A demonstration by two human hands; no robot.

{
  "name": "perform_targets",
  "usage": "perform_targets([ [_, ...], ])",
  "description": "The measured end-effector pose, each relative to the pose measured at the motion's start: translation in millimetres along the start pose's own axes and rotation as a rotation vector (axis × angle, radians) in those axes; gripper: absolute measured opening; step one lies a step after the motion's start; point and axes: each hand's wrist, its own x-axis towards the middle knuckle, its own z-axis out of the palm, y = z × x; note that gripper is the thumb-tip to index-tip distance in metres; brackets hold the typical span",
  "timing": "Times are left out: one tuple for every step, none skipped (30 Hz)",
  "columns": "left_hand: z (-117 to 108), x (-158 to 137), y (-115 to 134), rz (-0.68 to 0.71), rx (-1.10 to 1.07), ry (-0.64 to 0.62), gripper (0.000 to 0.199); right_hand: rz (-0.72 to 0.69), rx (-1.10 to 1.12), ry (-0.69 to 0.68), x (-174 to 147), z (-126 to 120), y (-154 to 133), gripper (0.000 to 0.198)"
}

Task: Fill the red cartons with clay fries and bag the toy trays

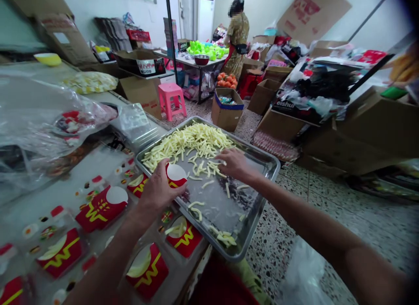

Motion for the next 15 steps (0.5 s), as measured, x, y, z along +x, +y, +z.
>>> perform_targets([
  [0, 0, 0, -0.009, 0.008, 0.015, 0.086, 0.052, 0.051, 0.024, -3, 0, 5, 0.028],
  [0, 0, 0, -0.033, 0.021, 0.026, 0.086, 0.100, 0.105, 0.049, -7, 0, 9, 0.027],
  [0, 0, 0, -0.067, 0.035, 0.034, 0.086, 0.121, 0.158, 0.071, -9, 1, 12, 0.026],
  [1, 1, 0, -0.100, 0.047, 0.040, 0.086, 0.106, 0.202, 0.092, -11, 2, 13, 0.026],
  [1, 2, -1, -0.118, 0.054, 0.043, 0.087, 0.058, 0.228, 0.111, -12, 5, 12, 0.026],
  [2, 3, -1, -0.112, 0.058, 0.047, 0.088, -0.014, 0.235, 0.120, -12, 8, 10, 0.026],
  [2, 5, -1, -0.081, 0.063, 0.051, 0.088, -0.097, 0.229, 0.110, -12, 11, 7, 0.025],
  [3, 6, -2, -0.035, 0.069, 0.054, 0.087, -0.166, 0.225, 0.081, -11, 14, 5, 0.024],
  [3, 8, -4, 0.013, 0.080, 0.054, 0.085, -0.207, 0.235, 0.049, -9, 16, 4, 0.025],
  [3, 8, -6, 0.047, 0.092, 0.056, 0.083, -0.218, 0.260, 0.027, -7, 18, 4, 0.028],
  [3, 9, -8, 0.062, 0.105, 0.058, 0.082, -0.203, 0.299, 0.022, -5, 18, 6, 0.031],
  [3, 9, -11, 0.060, 0.114, 0.060, 0.081, -0.172, 0.346, 0.031, -4, 17, 9, 0.033],
  [2, 8, -14, 0.050, 0.120, 0.064, 0.081, -0.135, 0.386, 0.047, -3, 15, 13, 0.034],
  [2, 8, -16, 0.040, 0.124, 0.069, 0.082, -0.103, 0.409, 0.064, -3, 12, 16, 0.033],
  [2, 7, -17, 0.033, 0.126, 0.072, 0.082, -0.083, 0.411, 0.073, -3, 10, 18, 0.032],
])
